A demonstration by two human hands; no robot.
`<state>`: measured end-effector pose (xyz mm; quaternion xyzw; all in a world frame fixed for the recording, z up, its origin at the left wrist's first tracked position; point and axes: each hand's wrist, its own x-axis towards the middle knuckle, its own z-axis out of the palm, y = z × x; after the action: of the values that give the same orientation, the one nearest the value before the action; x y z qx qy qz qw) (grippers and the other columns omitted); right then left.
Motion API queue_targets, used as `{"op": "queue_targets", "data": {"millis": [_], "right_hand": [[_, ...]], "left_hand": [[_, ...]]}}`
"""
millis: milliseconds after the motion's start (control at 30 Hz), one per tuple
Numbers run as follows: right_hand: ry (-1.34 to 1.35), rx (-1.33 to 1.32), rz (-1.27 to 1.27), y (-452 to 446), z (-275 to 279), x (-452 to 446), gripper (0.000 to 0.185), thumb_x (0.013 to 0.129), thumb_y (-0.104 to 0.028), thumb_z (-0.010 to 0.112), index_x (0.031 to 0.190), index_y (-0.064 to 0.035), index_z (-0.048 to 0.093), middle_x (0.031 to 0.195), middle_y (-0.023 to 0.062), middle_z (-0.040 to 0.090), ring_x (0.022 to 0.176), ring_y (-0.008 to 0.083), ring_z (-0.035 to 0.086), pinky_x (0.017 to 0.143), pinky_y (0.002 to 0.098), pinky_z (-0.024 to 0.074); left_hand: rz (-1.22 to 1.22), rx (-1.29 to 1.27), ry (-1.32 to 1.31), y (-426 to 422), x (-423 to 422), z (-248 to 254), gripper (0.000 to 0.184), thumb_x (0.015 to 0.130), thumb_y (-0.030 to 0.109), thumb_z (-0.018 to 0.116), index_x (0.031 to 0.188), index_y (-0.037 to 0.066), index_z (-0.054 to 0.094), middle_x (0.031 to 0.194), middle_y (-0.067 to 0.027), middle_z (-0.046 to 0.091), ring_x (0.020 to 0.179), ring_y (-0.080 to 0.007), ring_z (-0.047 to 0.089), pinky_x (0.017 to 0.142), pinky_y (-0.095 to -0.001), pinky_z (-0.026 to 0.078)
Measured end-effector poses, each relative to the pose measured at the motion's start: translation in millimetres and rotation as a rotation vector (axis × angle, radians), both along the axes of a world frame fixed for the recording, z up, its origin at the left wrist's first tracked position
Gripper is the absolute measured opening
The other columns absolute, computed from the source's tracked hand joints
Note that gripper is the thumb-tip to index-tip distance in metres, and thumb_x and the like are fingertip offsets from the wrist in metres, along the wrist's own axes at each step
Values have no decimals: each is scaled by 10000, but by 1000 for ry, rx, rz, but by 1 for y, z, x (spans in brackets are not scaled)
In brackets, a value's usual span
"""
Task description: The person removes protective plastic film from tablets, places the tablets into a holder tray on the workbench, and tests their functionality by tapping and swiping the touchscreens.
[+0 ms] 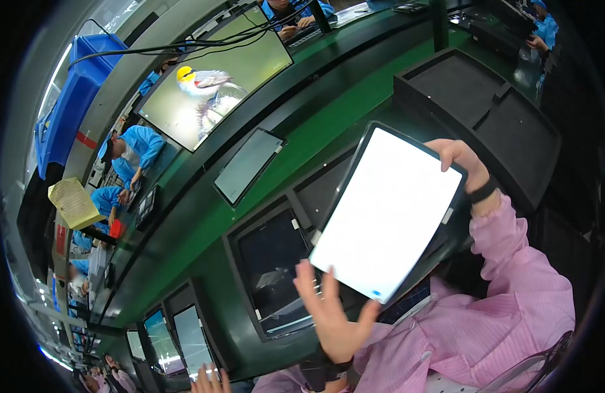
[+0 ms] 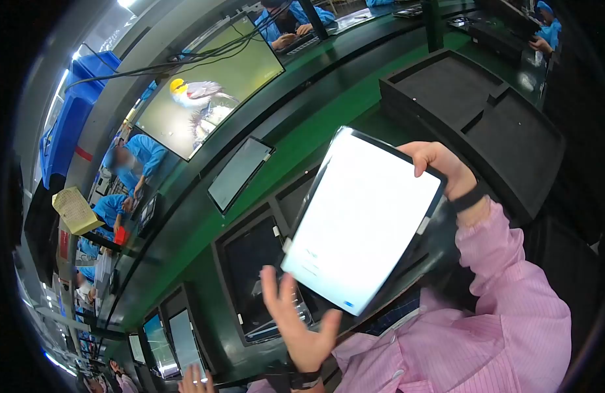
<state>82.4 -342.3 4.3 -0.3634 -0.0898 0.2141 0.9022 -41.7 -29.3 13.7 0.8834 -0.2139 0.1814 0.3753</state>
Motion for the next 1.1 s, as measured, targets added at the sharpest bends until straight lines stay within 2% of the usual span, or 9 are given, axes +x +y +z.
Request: {"op": "queue_targets", "data": {"millis": [100, 167, 233, 267, 400, 633, 833, 1033, 1100], "right_hand": [[-78, -93, 134, 2, -8, 13, 605, 499, 16, 487, 1080, 182, 517, 957, 230, 629, 768, 237, 657, 682, 280, 538], [-114, -57, 315, 8, -15, 23, 637, 479, 18, 501, 1090, 196, 511, 960, 225, 633, 777, 220, 652, 672, 253, 523], [-86, -133, 439, 26, -9, 33, 676, 461, 19, 514, 1114, 194, 501, 988, 228, 629, 799, 213, 651, 683, 234, 518], [-112, -162, 464, 30, -16, 41, 692, 448, 33, 516, 1123, 186, 500, 1009, 232, 624, 813, 213, 651, 688, 231, 518], [-65, -324, 601, 56, -17, 68, 646, 460, 66, 495, 1097, 166, 526, 953, 206, 647, 769, 180, 658, 656, 214, 519], [-445, -887, 612, 90, -15, 86, 450, 763, 3, 485, 1209, 66, 489, 1153, 167, 583, 1051, 183, 570, 872, 260, 449], [-1011, -1087, 188, 117, -9, 46, 327, 862, -102, 438, 1156, 32, 483, 1089, 157, 602, 1049, 286, 554, 984, 354, 357], [-1299, -1253, 125, 130, -17, 21, 291, 872, -77, 401, 1133, 21, 484, 1135, 141, 552, 1129, 262, 494, 1105, 436, 185], [-1336, -1201, 80, 134, -17, 18, 284, 868, -57, 397, 1122, 31, 485, 1170, 141, 529, 1135, 255, 492, 1112, 441, 167]], "left_hand": [[98, -190, 162, 15, 17, -9, 611, 848, 227, 580, 1324, -49, 313, 1390, -262, 272, 1282, -392, 301, 1028, -411, 287], [-91, -559, 690, 21, 19, -6, 449, 951, 188, 410, 1316, -59, 327, 1238, -188, 492, 1162, -236, 458, 979, -325, 333], [-275, -507, 901, 32, 19, -31, 408, 979, 201, 348, 1305, -43, 365, 1188, -140, 526, 1100, -193, 487, 947, -300, 356], [-226, -559, 919, 27, 15, -32, 321, 985, 222, 350, 1161, -13, 482, 988, -59, 569, 891, -133, 537, 792, -255, 425], [-65, -697, 1019, 12, 2, -44, 221, 983, 229, 381, 851, 69, 460, 678, 58, 398, 583, -6, 357, 501, -175, 301], [78, -1013, 1087, 3, -19, -51, 181, 965, 229, 436, 928, 68, 511, 672, 71, 451, 519, 11, 320, 449, -155, 240], [130, -1086, 1117, 3, -24, -73, 183, 972, 209, 412, 971, 58, 516, 737, 48, 493, 615, -13, 426, 534, -167, 338], [72, -1136, 1096, -8, -36, -52, 500, 969, 131, 368, 1415, 49, 158, 1291, -123, 423, 1133, -156, 451, 952, -286, 355], [50, -1141, 1037, -12, -39, -54, 539, 963, 107, 361, 1428, 58, 93, 1311, -144, 398, 1139, -179, 448, 962, -297, 347]]}}
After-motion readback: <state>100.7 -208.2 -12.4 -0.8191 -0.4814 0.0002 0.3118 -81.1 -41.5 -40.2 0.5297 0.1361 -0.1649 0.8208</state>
